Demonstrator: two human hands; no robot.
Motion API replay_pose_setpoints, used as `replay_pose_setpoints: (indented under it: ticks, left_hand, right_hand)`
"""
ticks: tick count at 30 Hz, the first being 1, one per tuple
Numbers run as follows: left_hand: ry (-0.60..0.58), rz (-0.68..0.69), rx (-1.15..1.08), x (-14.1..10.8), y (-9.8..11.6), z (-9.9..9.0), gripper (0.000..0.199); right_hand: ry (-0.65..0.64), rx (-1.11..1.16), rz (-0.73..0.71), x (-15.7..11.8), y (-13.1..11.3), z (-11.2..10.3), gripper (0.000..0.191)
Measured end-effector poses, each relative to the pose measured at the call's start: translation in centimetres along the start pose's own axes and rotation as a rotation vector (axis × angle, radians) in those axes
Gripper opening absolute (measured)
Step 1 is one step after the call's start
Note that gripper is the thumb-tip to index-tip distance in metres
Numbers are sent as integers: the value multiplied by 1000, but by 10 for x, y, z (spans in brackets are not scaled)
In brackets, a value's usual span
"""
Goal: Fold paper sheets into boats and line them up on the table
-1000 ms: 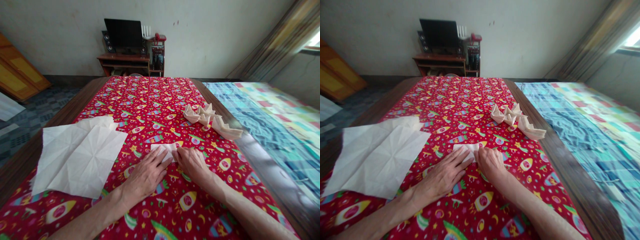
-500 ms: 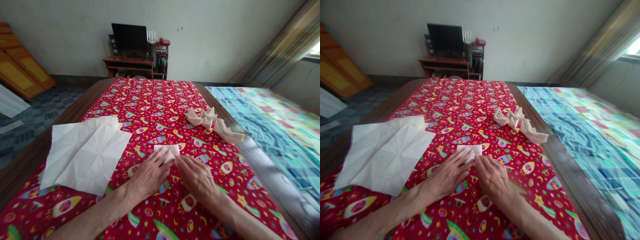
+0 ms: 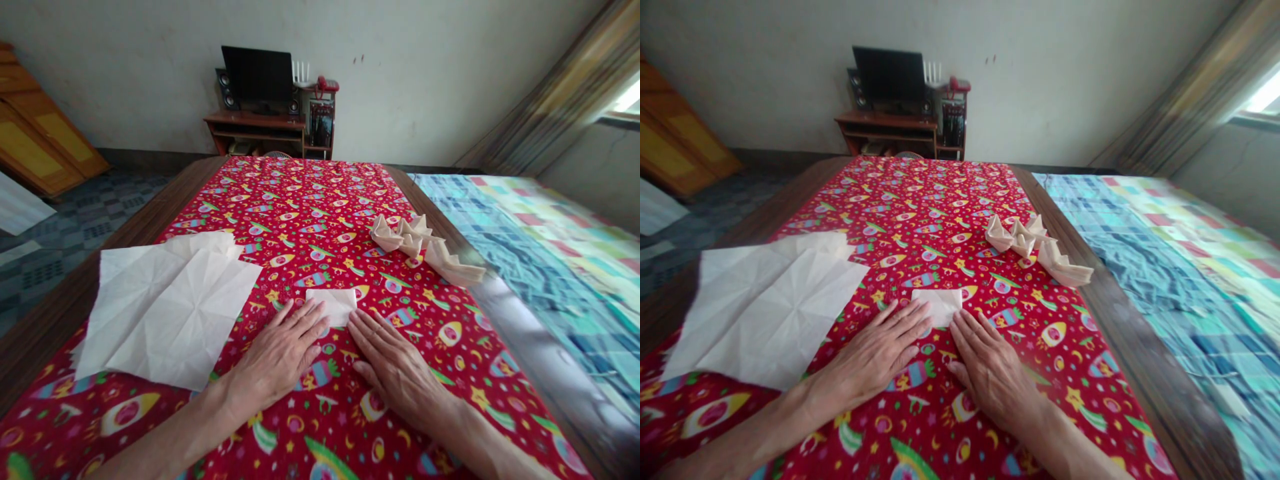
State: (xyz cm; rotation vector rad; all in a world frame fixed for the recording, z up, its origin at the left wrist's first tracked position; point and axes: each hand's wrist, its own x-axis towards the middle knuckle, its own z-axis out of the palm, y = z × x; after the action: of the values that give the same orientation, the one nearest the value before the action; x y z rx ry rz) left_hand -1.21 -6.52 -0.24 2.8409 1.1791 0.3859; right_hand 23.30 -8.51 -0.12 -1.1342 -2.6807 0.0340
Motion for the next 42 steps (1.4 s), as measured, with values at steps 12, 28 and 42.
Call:
replay_pose_setpoints:
  ticks: [12,28,42]
  left_hand:
    - [6,-30,33,22,1,7,46]
    - [-58,5,72,-12,1,-7,48]
    - [183,-55,-82,-5,-8,-10,23]
  right_hand:
    - [52,-10,-7,37,11,14,57]
    - [-38,-51,-52,2,2,0,55]
    - [203,103,417,34,20,6,23]
